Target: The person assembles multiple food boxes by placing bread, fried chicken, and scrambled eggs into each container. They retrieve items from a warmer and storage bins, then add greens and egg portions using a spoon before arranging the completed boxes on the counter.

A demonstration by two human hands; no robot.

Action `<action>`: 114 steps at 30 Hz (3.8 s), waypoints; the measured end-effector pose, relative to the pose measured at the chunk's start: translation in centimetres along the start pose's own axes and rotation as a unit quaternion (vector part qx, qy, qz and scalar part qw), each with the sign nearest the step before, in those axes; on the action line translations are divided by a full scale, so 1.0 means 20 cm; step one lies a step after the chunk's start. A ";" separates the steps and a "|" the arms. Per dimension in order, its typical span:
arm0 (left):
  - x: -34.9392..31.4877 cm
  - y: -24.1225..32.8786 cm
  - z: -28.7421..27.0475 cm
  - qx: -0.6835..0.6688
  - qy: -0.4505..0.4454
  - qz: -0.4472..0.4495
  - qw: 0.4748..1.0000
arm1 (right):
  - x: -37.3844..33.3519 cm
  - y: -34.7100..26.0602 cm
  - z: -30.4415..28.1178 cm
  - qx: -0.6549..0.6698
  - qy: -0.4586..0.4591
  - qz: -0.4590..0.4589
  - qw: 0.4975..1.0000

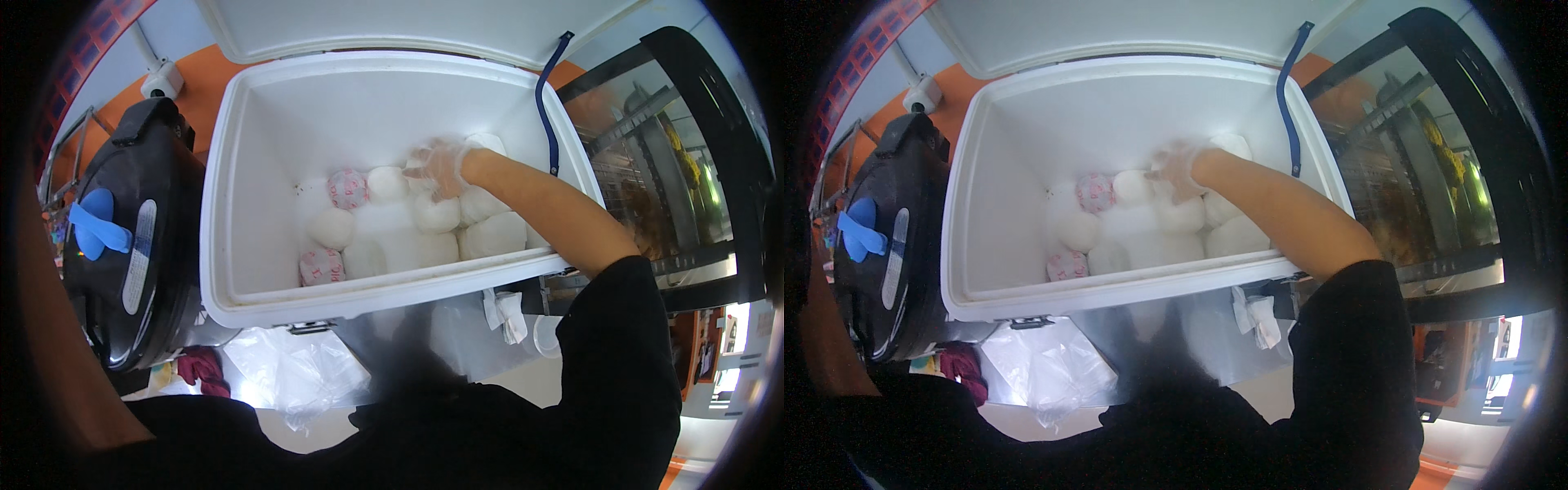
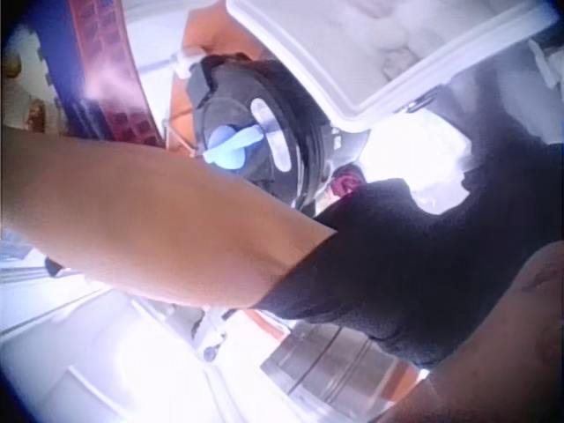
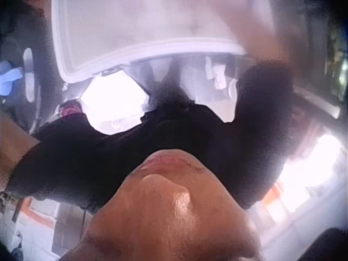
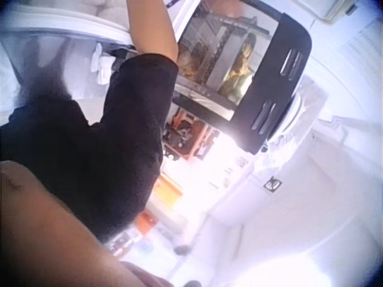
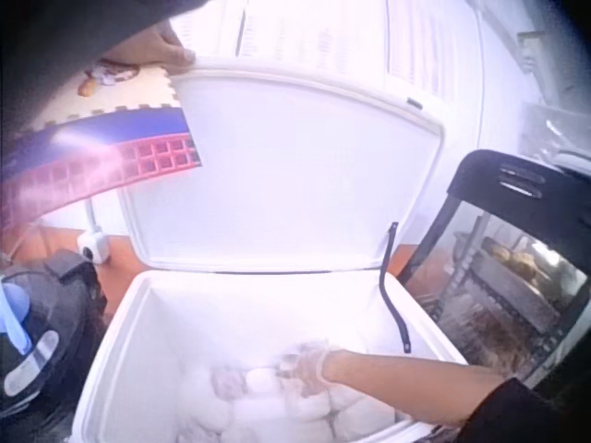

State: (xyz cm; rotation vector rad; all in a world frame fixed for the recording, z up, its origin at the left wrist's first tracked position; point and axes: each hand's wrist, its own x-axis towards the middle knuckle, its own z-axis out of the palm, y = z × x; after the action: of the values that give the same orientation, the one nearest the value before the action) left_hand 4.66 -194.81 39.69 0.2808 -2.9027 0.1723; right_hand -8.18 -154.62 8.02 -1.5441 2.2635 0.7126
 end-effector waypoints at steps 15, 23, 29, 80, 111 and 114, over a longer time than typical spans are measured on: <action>0.07 0.03 -0.06 -0.053 0.097 0.119 0.987 | 0.34 0.48 0.22 0.076 -0.035 -0.239 0.967; -0.65 0.29 -0.22 -0.006 0.278 0.118 0.953 | -1.01 -0.30 -0.38 0.712 0.359 -0.280 0.535; -1.25 0.63 0.08 0.143 0.178 0.002 0.974 | -1.83 -0.92 0.52 0.883 0.321 -0.229 0.254; -1.69 7.74 1.00 -0.891 -0.324 0.099 0.302 | -5.19 0.49 3.79 0.901 0.395 0.175 0.027; -1.18 9.55 0.73 -0.383 -0.050 0.433 0.814 | -6.59 2.81 5.14 0.664 0.185 0.073 0.721; -1.15 9.72 0.76 -0.354 -0.045 0.424 0.832 | -6.57 2.95 5.20 0.623 0.171 0.018 0.763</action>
State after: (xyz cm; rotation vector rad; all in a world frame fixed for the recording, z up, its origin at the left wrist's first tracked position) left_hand -15.69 -3.30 1.19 -1.1396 -2.6949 -0.7838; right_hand -16.58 22.65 2.55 -0.9057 2.0918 -1.0324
